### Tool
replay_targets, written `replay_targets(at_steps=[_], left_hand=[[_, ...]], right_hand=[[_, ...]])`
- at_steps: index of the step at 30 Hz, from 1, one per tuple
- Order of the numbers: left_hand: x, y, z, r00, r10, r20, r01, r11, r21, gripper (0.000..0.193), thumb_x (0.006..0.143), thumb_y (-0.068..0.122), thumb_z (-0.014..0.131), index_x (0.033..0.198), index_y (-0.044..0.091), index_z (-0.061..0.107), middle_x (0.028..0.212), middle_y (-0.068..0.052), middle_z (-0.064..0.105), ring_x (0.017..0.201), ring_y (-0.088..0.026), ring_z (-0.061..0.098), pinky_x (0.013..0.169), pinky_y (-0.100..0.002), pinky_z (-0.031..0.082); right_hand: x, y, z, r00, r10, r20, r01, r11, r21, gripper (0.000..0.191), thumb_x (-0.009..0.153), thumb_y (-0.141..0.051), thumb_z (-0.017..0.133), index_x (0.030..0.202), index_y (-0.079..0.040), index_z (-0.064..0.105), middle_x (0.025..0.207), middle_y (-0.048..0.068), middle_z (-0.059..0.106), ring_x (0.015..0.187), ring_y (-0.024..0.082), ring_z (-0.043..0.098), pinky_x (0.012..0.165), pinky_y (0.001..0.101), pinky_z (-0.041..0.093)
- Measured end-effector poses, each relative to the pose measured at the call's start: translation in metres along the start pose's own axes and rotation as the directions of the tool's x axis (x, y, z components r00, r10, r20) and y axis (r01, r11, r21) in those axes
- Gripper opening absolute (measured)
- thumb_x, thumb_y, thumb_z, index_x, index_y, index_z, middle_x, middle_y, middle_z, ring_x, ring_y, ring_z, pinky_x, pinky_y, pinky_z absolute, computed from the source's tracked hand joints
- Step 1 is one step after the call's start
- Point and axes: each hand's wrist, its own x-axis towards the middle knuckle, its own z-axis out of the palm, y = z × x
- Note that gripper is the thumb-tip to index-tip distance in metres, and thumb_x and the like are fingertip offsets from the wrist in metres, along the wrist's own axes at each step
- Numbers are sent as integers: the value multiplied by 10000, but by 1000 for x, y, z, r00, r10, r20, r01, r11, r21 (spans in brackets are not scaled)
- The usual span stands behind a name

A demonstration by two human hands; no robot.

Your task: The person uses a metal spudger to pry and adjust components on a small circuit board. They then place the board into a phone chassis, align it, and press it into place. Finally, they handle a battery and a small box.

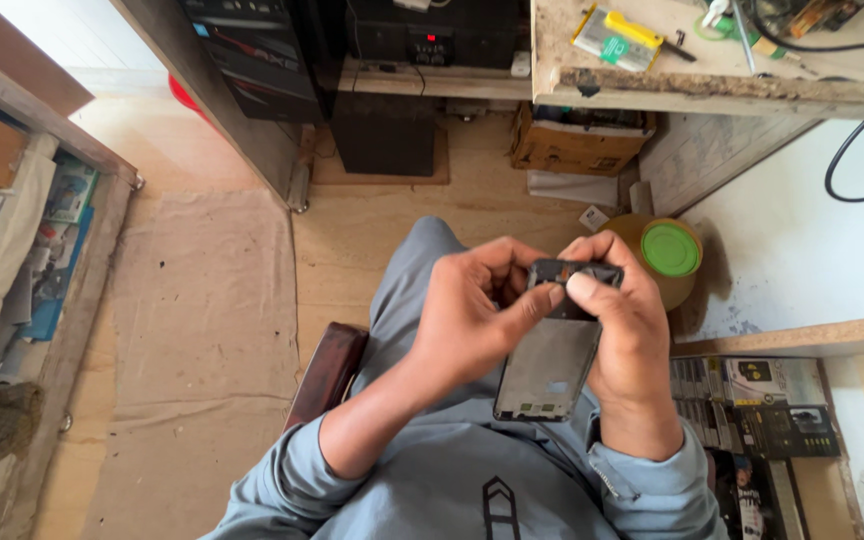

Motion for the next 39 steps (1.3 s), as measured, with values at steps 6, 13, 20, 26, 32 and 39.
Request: replay_targets(at_steps=[6,13,20,26,32,39], left_hand=[[7,-16,-11,993,-24,117,50,972,-228,169,946,71,770,1057,-36,699,871,12,714,758,-6,596,663,-178,471],[9,-18,-17,975,-112,192,174,921,-348,146,935,90,785,1016,-15,723,873,-7,719,713,-22,573,585,-193,414],[10,-20,-18,956,-152,249,248,875,-415,150,915,96,782,1015,-3,733,861,-5,721,694,-29,579,574,-200,401],[7,-20,-14,982,-83,168,131,946,-297,172,936,84,782,1053,-27,722,844,5,701,700,-11,550,600,-187,409],[-2,-8,-8,995,-33,92,46,989,-142,205,941,93,773,1077,-46,706,790,45,657,692,11,519,594,-185,404],[-6,9,-6,1000,11,-14,-10,995,99,191,899,82,780,1048,-19,718,650,60,562,591,13,455,503,-196,361]], right_hand=[[2,-9,-5,997,-75,31,74,997,20,488,1029,-302,579,1415,-13,501,1205,122,602,1062,154,564,981,277,464],[-4,-7,-25,922,-360,-141,373,924,81,227,1188,-161,654,1253,55,631,1074,133,655,951,168,591,883,273,471],[-9,-23,-22,917,-377,-131,360,923,-136,115,1028,-34,773,1054,37,686,973,109,680,850,132,608,795,225,460],[-9,-48,1,912,-408,28,349,740,-575,130,917,-48,791,974,-7,682,1031,66,662,898,137,649,770,247,523],[-2,-51,10,824,-459,334,518,370,-771,124,900,-14,819,969,-16,716,1032,74,664,914,200,674,793,289,546],[-4,-43,13,781,-501,374,545,251,-800,128,951,-32,833,1039,-26,740,1062,71,686,899,187,702,762,279,572]])
